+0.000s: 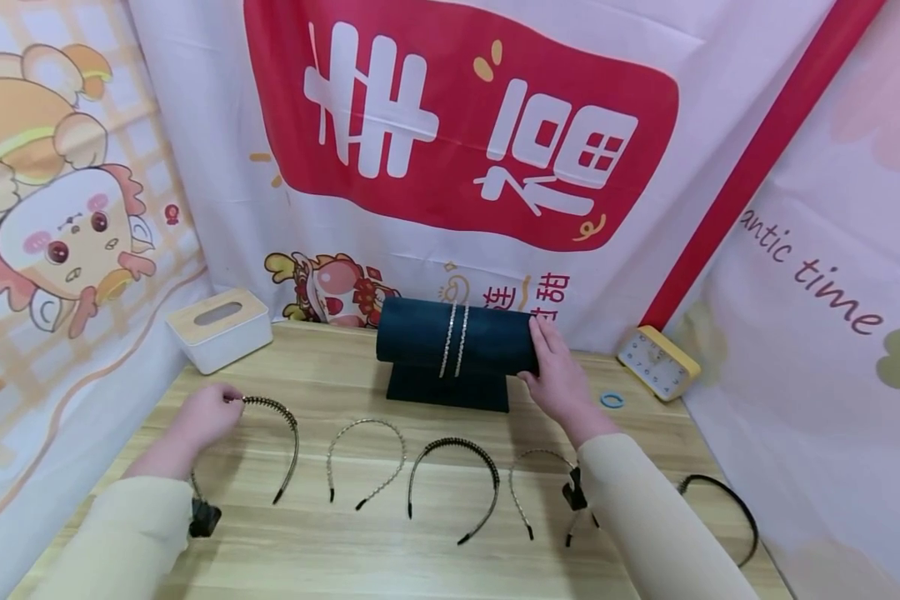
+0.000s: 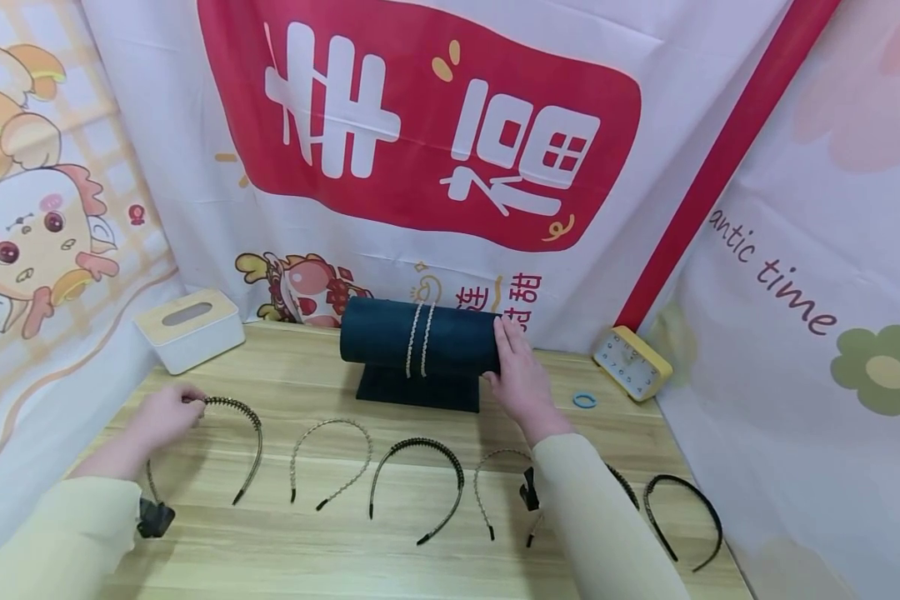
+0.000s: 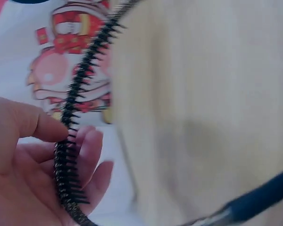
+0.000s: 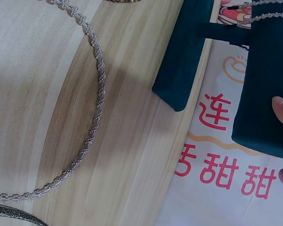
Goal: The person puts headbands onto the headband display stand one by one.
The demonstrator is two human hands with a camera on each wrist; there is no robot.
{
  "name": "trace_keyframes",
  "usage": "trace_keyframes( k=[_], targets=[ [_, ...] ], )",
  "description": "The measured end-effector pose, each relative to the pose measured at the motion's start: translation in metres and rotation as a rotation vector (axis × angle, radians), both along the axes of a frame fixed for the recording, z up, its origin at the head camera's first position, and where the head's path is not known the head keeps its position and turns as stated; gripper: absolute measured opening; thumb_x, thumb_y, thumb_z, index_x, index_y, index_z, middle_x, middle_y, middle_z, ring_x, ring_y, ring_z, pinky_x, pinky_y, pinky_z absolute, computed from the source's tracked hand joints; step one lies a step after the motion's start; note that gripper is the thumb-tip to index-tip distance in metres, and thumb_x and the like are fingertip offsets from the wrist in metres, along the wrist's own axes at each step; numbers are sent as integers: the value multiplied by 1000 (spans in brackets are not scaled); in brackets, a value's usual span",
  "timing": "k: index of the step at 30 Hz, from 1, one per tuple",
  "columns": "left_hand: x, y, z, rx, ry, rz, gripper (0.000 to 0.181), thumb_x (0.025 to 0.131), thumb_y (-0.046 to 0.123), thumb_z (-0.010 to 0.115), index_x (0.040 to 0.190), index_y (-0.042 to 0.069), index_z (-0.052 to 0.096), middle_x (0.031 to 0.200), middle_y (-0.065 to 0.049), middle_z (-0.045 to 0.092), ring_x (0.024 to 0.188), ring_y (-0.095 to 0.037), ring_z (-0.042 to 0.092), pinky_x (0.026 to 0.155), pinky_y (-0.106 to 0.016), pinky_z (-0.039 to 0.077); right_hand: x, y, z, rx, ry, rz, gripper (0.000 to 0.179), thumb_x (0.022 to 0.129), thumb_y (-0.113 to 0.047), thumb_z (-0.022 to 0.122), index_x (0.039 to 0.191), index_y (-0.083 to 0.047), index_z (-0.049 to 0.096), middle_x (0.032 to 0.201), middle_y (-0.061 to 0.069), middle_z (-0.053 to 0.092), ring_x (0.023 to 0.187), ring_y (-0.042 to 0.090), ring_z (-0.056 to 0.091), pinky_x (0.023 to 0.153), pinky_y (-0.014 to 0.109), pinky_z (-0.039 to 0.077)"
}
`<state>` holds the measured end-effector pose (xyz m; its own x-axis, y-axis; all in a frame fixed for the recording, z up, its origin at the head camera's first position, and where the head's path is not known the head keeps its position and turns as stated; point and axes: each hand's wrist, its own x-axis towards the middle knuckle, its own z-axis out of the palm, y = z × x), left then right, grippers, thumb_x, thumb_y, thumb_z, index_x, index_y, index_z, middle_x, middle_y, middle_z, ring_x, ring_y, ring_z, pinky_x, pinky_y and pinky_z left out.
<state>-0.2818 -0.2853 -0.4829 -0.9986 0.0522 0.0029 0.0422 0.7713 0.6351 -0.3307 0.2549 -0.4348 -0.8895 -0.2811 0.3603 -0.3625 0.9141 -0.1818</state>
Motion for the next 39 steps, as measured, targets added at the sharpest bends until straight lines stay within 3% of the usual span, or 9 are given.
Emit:
trace_keyframes(
  k=[3,8,13,19,25,31,39],
  targets=[
    [-1,4,16,103,-56,-11,38,96,7,44,121,-21,54,93,-23,65,81,-29,62,69,-43,53,-1,1,0,6,4,0,93,89,-20,76,159,-9,15,162,14,18,148,31,15,116,46,24],
    [-4,15,39,333,-133,15,42,100,14,45,126,-19,53,81,-5,62,71,-13,57,61,-29,50,-2,1,-1,6,0,-6,93,89,-21,75,159,-10,15,162,12,17,148,31,14,116,47,25],
    [-7,31,56,509,-166,-44,46,105,17,48,132,-19,46,83,3,63,73,-6,59,66,-24,53,-2,1,0,3,-9,-14,93,90,-22,75,159,-12,14,163,11,16,149,28,12,115,48,26],
    [-16,57,70,746,-144,-93,51,103,9,51,140,-19,31,93,4,65,86,-6,65,78,-23,55,-4,2,-1,4,-9,-20,94,90,-22,75,160,-12,13,164,8,13,148,30,13,115,47,27],
    [-34,91,87,1005,-122,-132,56,103,7,51,147,-12,21,100,1,66,91,-12,68,87,-30,55,-4,3,-1,-1,-11,-29,94,89,-23,75,160,-13,13,164,9,14,149,28,12,114,47,28],
    [-53,122,93,1133,-141,-116,58,103,11,51,154,1,23,113,-7,65,95,-13,69,95,-35,51,-3,3,-1,-10,-18,-24,92,90,-23,74,160,-13,14,163,10,16,149,27,12,112,49,31],
    [-66,157,94,1203,-126,-82,52,103,8,50,151,3,30,114,-11,60,94,-15,69,105,-48,41,-1,2,-2,-22,-9,-11,93,90,-22,74,160,-14,13,163,9,15,149,26,11,114,48,28]
  ],
)
